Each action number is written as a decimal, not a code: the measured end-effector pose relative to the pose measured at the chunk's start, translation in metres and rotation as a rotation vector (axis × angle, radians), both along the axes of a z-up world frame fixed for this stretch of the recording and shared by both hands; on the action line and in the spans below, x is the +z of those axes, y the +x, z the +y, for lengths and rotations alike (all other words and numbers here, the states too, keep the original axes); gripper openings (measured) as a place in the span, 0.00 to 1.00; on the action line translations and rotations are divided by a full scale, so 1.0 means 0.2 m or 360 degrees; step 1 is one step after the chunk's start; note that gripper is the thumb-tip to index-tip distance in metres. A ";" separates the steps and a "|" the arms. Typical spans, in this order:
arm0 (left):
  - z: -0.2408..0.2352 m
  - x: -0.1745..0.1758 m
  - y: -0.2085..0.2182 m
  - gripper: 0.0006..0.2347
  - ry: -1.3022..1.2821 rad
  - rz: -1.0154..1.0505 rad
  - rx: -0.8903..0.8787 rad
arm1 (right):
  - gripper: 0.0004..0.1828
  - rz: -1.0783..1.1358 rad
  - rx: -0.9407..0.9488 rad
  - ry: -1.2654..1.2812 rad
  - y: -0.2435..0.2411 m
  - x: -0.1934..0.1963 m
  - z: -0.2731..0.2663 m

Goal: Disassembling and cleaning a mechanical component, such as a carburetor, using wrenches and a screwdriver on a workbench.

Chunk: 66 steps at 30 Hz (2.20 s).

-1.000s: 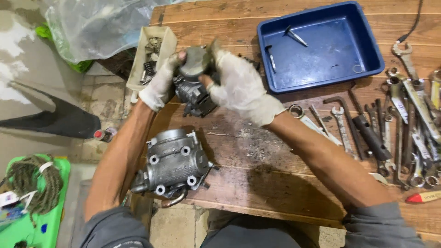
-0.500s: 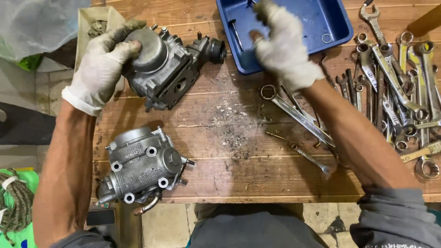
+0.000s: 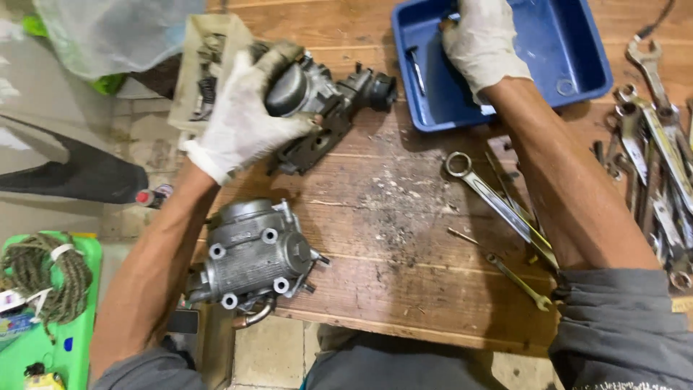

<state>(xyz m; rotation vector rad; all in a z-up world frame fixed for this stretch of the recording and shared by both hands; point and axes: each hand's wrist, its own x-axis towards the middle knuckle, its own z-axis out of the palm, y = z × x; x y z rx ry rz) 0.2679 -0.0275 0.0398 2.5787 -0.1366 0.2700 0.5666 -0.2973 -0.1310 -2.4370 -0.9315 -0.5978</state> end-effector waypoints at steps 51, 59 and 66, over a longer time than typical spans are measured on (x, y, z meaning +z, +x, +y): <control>0.17 -0.17 0.19 0.32 0.0027 0.0030 0.0597 | 0.19 0.1729 0.0618 0.1948 -1.42 0.66 0.23; 0.20 -0.22 0.21 0.46 0.0105 0.0184 0.0674 | 0.18 0.1560 0.0517 0.1833 -1.49 0.55 0.32; 0.21 -0.24 0.22 0.44 0.0111 0.0112 0.0636 | 0.17 0.0818 0.0431 0.1285 -1.47 0.45 0.38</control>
